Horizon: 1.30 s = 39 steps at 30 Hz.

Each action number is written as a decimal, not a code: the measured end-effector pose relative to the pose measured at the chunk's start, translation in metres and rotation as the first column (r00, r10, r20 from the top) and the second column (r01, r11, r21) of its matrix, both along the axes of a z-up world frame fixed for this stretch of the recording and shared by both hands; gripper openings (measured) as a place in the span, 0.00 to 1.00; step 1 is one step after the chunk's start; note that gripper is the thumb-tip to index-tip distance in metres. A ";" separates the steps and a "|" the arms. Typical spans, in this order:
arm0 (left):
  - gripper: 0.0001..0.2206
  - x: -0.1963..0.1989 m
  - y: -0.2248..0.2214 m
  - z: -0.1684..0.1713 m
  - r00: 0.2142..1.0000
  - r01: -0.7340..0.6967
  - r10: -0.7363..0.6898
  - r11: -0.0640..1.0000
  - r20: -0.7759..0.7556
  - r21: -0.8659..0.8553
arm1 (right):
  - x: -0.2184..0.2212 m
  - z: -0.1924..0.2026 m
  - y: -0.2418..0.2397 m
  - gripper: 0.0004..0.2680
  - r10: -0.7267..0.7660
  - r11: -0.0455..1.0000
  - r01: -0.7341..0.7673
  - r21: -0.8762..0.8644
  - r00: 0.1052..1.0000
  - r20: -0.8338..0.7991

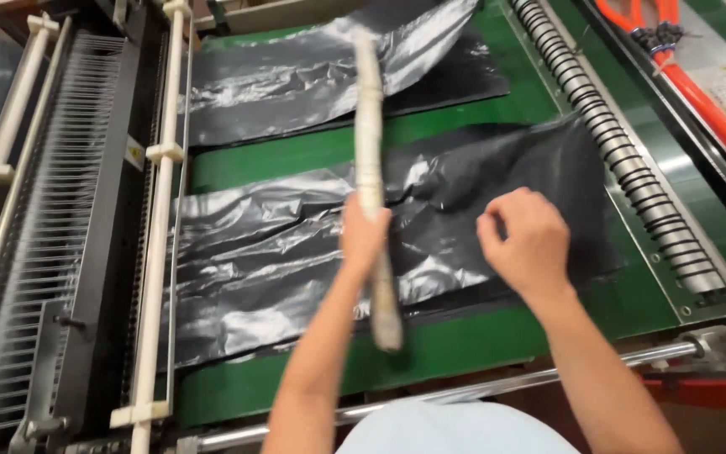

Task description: Using a padded rod to flatten and align plastic bags on a conveyor belt during the manufacturing process.

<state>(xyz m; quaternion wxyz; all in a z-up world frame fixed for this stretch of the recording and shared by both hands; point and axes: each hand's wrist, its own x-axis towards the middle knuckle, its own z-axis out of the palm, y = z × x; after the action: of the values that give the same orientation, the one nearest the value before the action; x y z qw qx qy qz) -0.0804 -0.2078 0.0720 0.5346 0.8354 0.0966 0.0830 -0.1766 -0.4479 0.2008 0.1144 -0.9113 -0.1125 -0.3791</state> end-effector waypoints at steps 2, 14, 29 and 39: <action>0.29 0.000 -0.050 -0.007 0.993 0.103 -0.099 0.993 -0.066 0.054 | 0.002 -0.018 0.002 0.03 -0.008 0.999 0.005 -0.033 0.997 -0.082; 0.37 -0.023 -0.060 0.056 0.904 0.373 -0.388 0.921 -0.181 -0.113 | 0.089 -0.156 -0.044 0.19 -0.194 0.974 0.088 -0.211 0.805 -0.560; 0.35 -0.094 0.173 0.096 0.928 -0.336 0.331 0.942 0.172 -0.003 | 0.013 -0.083 0.005 0.22 0.034 0.999 -0.051 -0.004 0.728 -0.684; 0.37 -0.088 0.192 0.110 0.891 -0.429 0.453 0.851 -0.011 0.304 | -0.058 -0.050 0.033 0.07 0.498 0.851 -0.448 0.273 0.854 -0.150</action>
<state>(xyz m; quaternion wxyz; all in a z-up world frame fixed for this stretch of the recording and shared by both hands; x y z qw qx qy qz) -0.1680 -0.0162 0.1822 0.3667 0.8636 0.2941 0.1823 -0.2345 -0.4147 0.1504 0.3201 -0.8713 -0.2770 -0.2482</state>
